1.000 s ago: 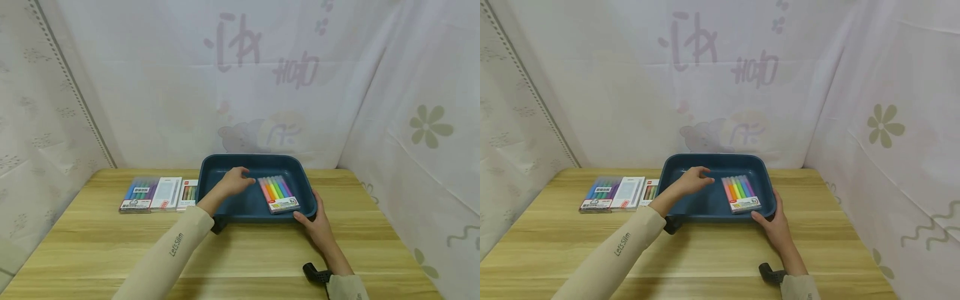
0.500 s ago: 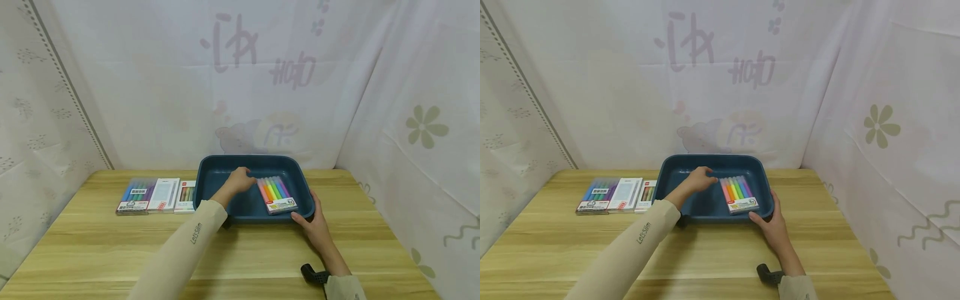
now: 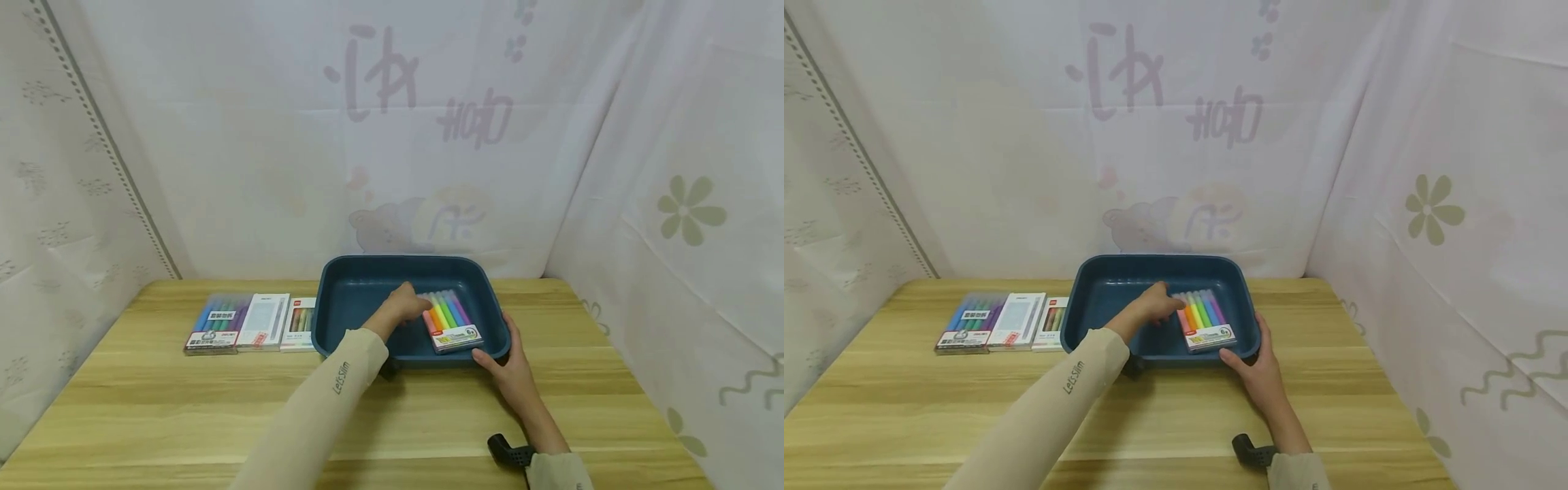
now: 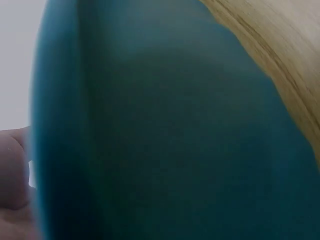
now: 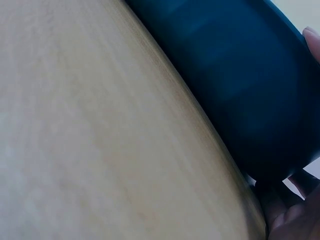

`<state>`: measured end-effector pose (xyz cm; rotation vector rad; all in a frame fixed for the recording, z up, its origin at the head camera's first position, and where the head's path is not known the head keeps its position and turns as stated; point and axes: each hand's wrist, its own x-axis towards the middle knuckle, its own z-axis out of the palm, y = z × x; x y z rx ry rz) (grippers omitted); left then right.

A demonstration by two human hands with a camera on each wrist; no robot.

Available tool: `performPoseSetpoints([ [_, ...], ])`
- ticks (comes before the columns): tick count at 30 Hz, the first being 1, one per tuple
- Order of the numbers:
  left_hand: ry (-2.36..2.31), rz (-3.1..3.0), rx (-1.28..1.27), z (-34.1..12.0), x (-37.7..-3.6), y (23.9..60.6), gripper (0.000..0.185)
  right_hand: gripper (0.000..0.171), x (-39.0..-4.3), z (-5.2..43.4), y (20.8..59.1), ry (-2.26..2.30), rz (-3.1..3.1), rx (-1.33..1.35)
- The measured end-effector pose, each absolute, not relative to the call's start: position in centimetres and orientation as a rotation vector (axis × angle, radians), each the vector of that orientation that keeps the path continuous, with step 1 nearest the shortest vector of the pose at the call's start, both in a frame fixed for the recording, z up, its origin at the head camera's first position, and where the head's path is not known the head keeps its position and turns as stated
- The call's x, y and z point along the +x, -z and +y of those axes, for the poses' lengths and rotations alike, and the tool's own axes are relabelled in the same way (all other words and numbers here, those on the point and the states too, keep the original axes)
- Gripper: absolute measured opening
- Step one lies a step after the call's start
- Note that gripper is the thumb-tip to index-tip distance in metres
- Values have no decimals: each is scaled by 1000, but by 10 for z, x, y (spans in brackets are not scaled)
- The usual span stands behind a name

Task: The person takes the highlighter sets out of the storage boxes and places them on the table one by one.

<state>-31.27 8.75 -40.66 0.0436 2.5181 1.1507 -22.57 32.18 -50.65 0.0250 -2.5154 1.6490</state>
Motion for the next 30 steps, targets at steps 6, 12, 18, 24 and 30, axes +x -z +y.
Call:
performPoseSetpoints([
  [6, -1133, 2503, -4, 93, -318, 411, 75, 102, -226, 321, 505, -1648, -2526, 16],
  [12, -1112, 2491, -72, 99, -328, 426, 89, 102, -225, 320, 505, -1637, -2528, 7],
  [18, -1133, 2510, -104, 98, -328, 428, 88, 102, -224, 318, 503, -1670, -2504, 20],
  [24, -1101, 2536, -66, 99, -325, 427, 91, 101, -224, 317, 503, -1686, -2490, 14],
  [30, -1069, 2573, -68, 102, -321, 426, 97, 100, -223, 316, 503, -1678, -2499, 4],
])
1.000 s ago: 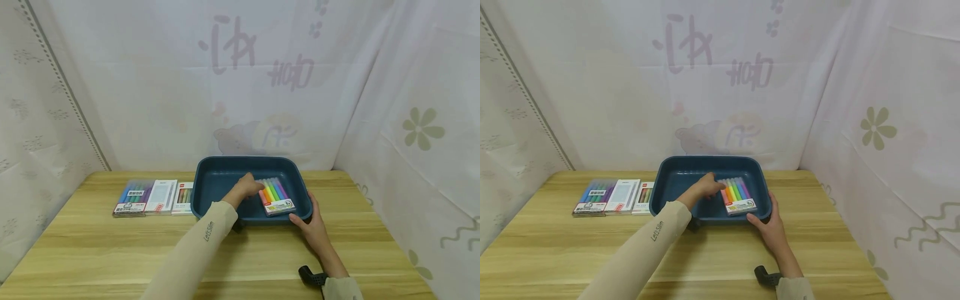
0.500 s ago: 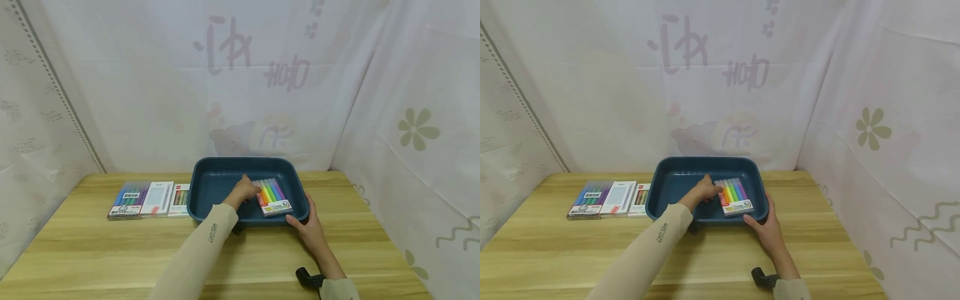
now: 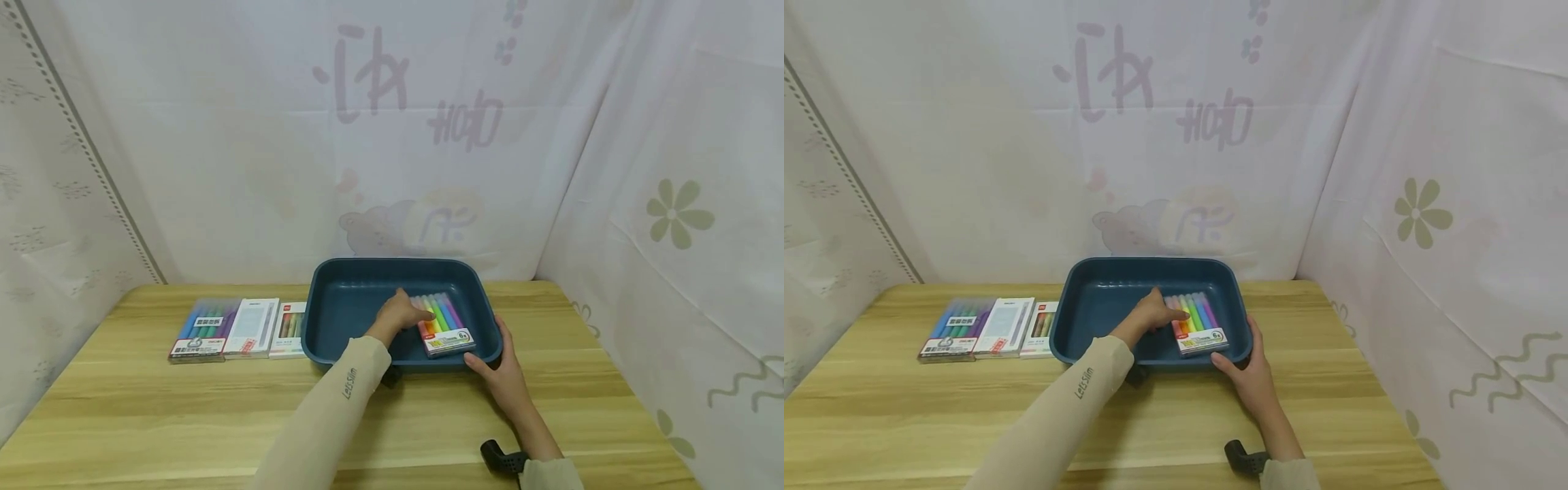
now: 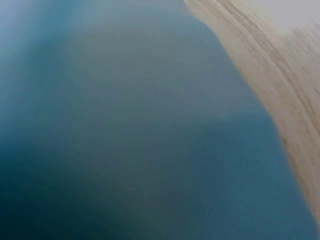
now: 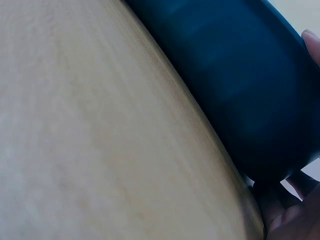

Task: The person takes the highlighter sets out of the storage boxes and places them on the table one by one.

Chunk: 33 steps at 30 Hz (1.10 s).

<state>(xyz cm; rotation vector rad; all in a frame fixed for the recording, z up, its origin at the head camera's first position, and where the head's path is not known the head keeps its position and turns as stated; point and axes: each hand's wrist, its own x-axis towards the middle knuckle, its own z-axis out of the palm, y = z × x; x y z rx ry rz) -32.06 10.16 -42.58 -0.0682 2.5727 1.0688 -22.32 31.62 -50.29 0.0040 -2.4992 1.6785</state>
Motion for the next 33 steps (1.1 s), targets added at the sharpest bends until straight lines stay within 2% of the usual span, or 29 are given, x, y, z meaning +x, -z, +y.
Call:
performPoseSetpoints([
  [6, -989, 2627, -29, 105, -321, 431, 105, 100, -222, 316, 504, -1687, -2483, 16],
  [12, -935, 2689, -13, 108, -321, 436, 94, 100, -222, 316, 505, -1698, -2478, 15],
  [22, -956, 2666, 28, 109, -324, 438, 86, 100, -222, 316, 505, -1689, -2462, 24],
  [33, -1151, 2595, 83, 116, -311, 428, 88, 99, -221, 315, 505, -1682, -2472, 31],
])
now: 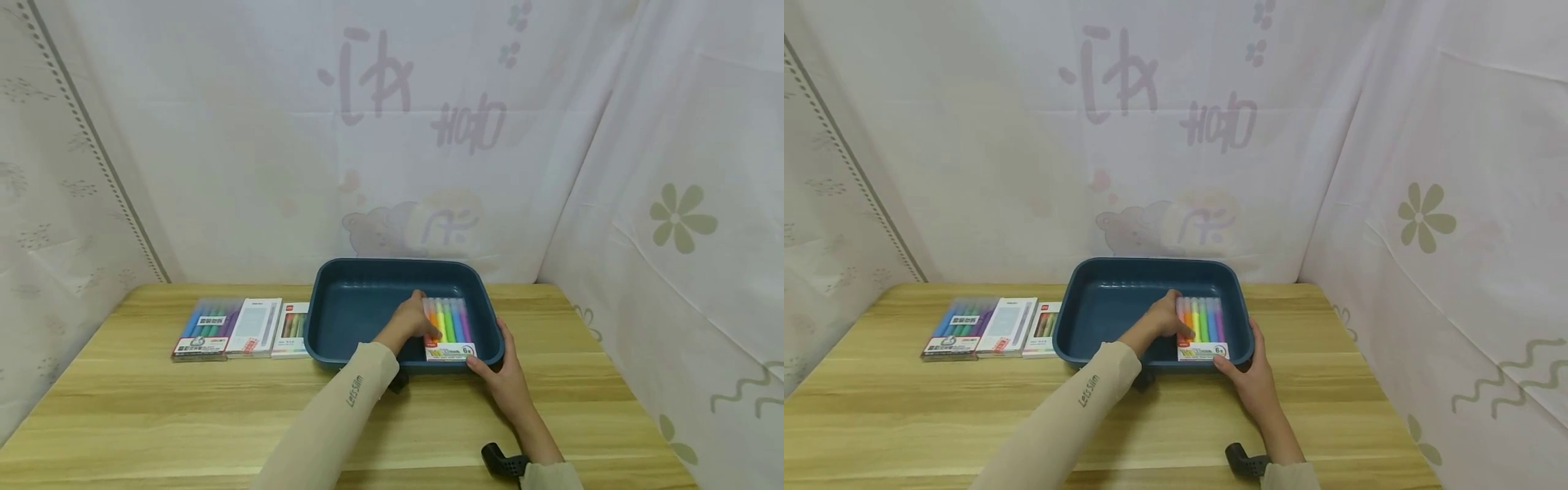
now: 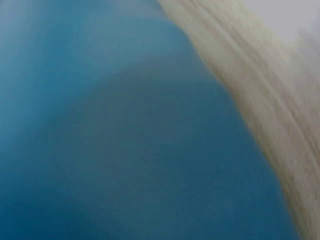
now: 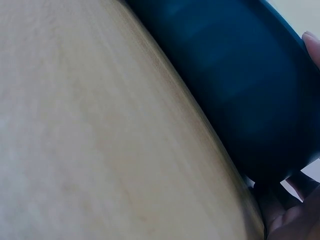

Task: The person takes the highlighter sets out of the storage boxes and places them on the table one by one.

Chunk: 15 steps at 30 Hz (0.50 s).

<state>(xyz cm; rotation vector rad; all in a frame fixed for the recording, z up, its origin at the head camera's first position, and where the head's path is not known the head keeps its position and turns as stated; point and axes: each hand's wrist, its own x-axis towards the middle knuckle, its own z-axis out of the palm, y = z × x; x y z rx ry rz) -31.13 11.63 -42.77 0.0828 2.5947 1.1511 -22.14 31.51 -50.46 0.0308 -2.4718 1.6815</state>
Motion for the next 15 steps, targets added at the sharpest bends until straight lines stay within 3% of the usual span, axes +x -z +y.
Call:
performPoseSetpoints([
  [15, -1330, 2495, 129, 123, -310, 430, 87, 100, -222, 316, 504, -1663, -2493, 37],
])
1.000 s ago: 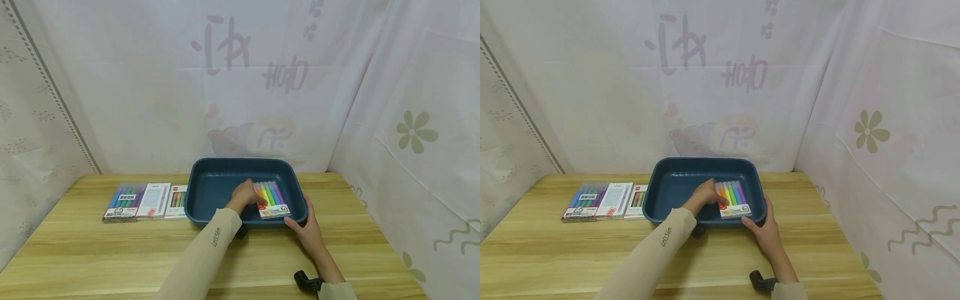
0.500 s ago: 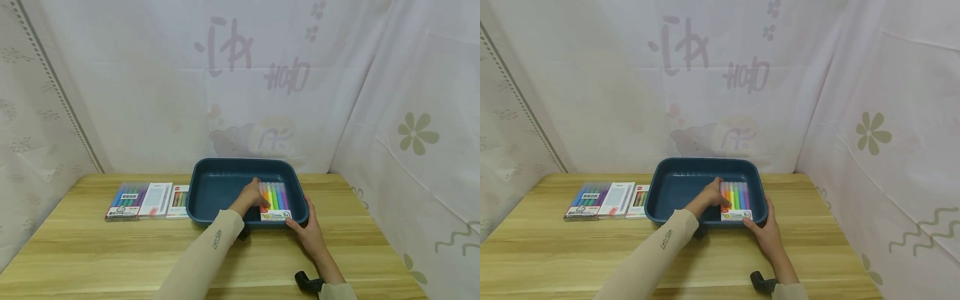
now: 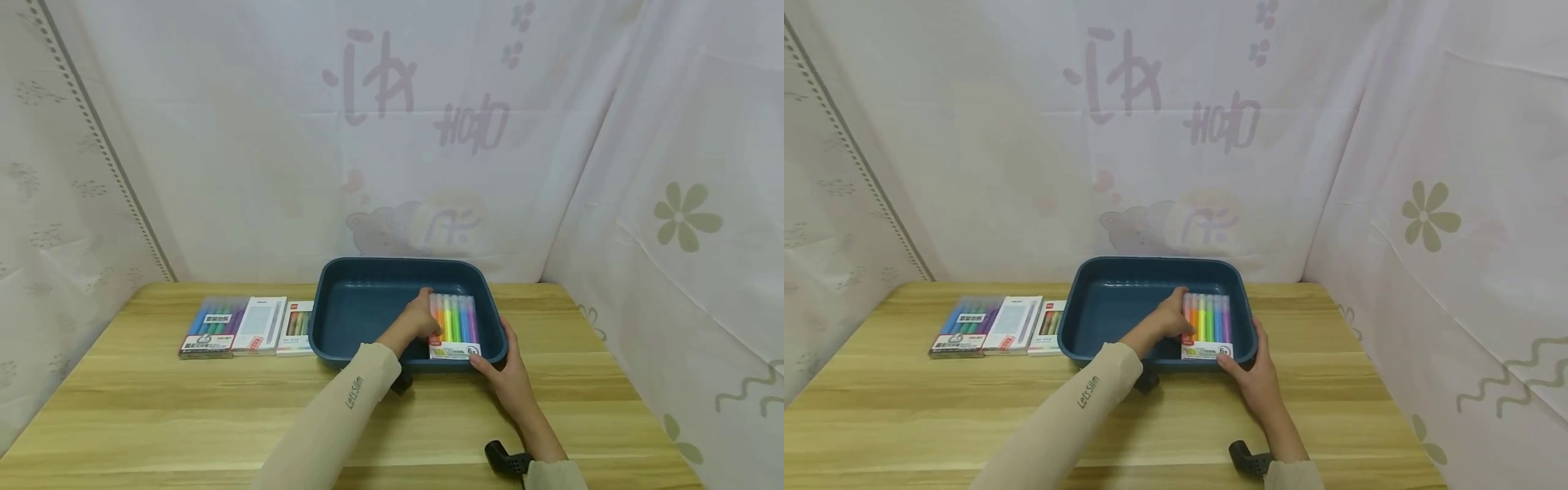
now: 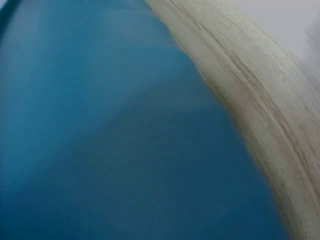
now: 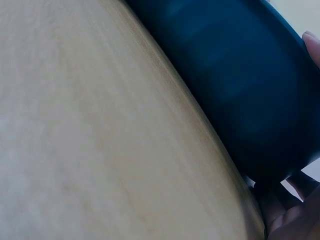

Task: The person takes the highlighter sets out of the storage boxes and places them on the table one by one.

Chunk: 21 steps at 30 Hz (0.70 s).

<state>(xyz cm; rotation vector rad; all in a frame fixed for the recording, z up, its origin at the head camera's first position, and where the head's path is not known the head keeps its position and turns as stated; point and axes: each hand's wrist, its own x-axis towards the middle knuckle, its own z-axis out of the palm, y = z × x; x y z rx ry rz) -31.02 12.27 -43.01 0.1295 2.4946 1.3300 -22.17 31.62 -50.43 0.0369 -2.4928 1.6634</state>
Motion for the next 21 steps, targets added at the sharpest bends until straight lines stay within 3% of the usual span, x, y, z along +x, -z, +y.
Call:
performPoseSetpoints([
  [21, -1495, 2520, 405, 121, -286, 396, 82, 100, -223, 318, 502, -1659, -2524, 27],
])
